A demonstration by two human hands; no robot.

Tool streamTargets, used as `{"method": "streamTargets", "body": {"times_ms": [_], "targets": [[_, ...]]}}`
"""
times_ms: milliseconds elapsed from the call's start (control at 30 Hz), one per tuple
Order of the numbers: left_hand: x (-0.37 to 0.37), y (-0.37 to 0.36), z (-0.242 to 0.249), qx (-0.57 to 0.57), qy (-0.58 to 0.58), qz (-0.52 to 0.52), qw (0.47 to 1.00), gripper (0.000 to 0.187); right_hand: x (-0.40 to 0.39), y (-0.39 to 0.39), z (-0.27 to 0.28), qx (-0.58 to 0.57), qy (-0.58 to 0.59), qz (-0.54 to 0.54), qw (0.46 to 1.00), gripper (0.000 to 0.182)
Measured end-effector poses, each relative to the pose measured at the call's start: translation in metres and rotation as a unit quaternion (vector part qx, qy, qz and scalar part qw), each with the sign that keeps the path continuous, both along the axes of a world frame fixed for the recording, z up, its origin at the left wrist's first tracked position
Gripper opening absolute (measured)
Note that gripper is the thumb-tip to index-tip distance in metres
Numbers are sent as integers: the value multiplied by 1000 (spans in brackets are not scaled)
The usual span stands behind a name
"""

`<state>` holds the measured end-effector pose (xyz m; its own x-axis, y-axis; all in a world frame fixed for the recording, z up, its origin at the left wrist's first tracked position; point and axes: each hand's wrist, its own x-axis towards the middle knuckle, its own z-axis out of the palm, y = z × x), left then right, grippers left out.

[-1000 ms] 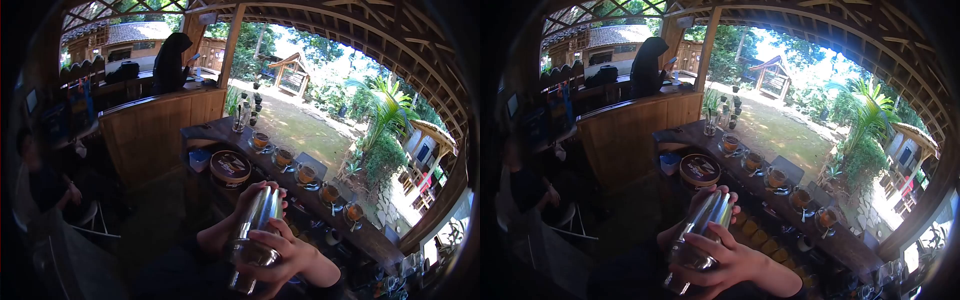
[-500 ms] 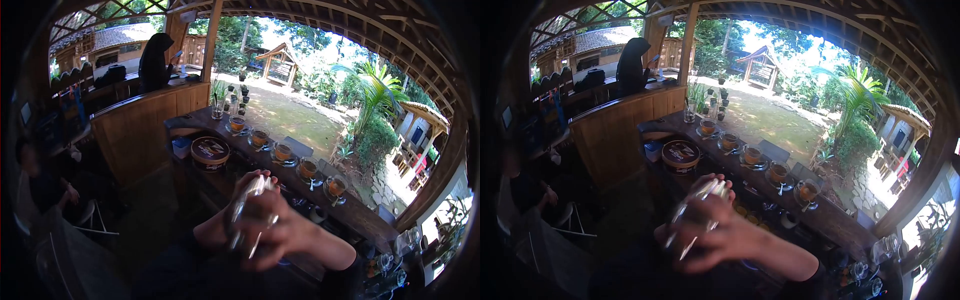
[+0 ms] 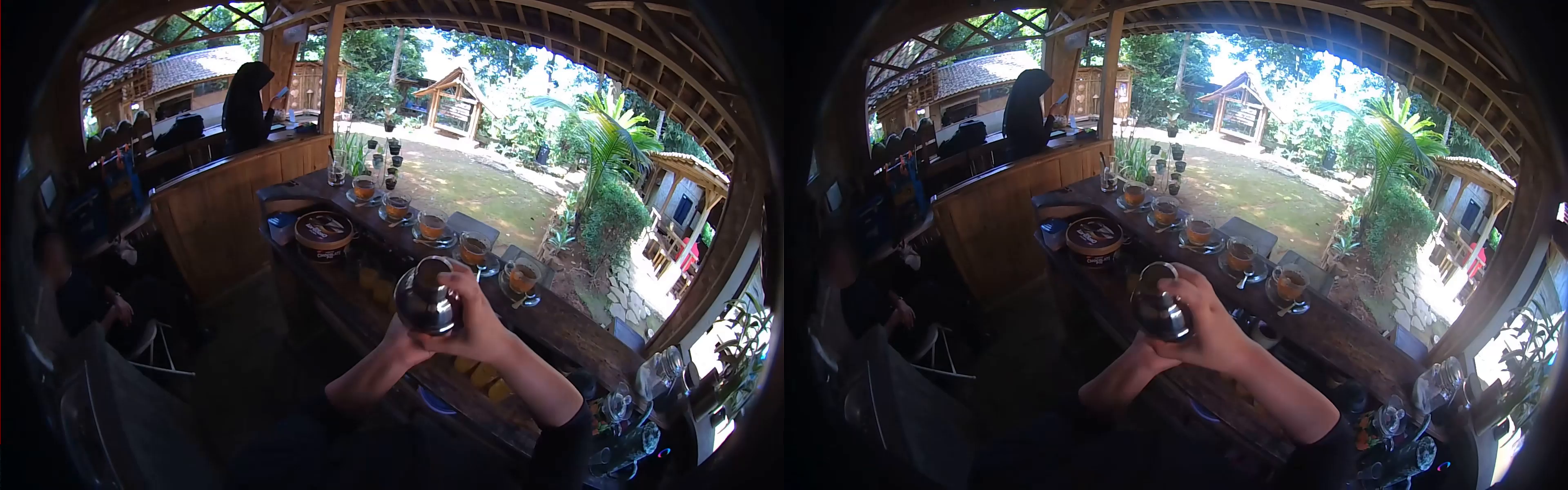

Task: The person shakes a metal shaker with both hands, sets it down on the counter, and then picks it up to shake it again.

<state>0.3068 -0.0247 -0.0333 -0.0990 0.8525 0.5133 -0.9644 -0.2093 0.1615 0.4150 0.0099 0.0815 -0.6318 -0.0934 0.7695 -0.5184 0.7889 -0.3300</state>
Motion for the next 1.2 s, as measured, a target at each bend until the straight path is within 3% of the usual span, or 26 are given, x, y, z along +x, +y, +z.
{"method": "streamTargets", "body": {"times_ms": [33,100,133,200,267,300,333,367,400,433,533,567,633,700,733,767,800,833,867,967,1000,1033,1067,1100,1167,1200], "targets": [[6,-6,12,-53,-32,-37,997,35,5,3,1,-49,12,7,999,45],[-2,-7,16,-48,-29,-93,994,31,26,-18,24,280,23,66,958,36],[-6,-8,17,-49,-28,-148,987,29,42,-44,23,258,30,92,961,33],[12,-33,60,90,36,-70,993,29,55,-61,19,236,39,112,964,29],[8,-23,59,140,39,-80,986,30,58,-59,21,381,156,109,905,23],[-1,-5,37,81,11,-112,990,29,46,-38,21,335,169,141,916,40],[-3,9,-65,77,11,-116,990,29,38,-19,18,297,125,90,943,51],[-13,82,-106,-55,-110,-59,991,27,37,-3,9,239,27,-21,970,63],[11,26,-12,18,-82,-68,994,34,25,9,-3,58,42,-53,996,67],[15,23,2,-61,-55,-49,995,40,22,14,-7,-37,48,-53,997,66],[-10,30,-20,-200,-29,55,978,31,31,-19,19,263,123,37,956,55],[-12,-2,41,-31,33,-142,989,26,38,-39,17,282,135,90,945,40],[-5,-24,68,115,63,-85,988,32,41,-60,13,438,173,46,881,29],[-14,-20,63,86,49,-86,991,31,27,-45,12,287,60,92,952,29],[-13,-12,54,-53,42,19,998,28,4,-25,18,297,147,91,939,32],[-17,-4,44,-190,35,123,973,27,-9,-6,9,252,101,32,962,44],[-38,18,26,-123,14,13,992,27,-20,6,4,174,14,-84,981,51],[-57,34,11,-56,-8,-97,994,28,-41,20,-3,-5,36,-104,994,49],[-60,30,15,-70,-12,-64,995,26,-48,12,-1,-8,36,-104,994,49],[-111,40,5,-183,2,-30,983,26,-64,-28,34,262,171,2,950,39],[-110,4,65,4,75,-147,986,30,-58,-51,37,275,135,21,952,37],[-110,-13,83,88,82,-133,984,31,-55,-69,36,287,100,39,952,35],[-120,-13,84,107,94,-125,982,31,-66,-68,33,415,179,39,891,37],[-128,-15,83,123,105,-118,980,31,-80,-59,33,413,179,40,892,37],[-157,11,40,-132,10,-97,986,28,-111,-27,30,302,198,83,929,50],[-157,11,33,-133,9,-97,986,28,-120,-11,17,201,121,-8,972,57]]}}
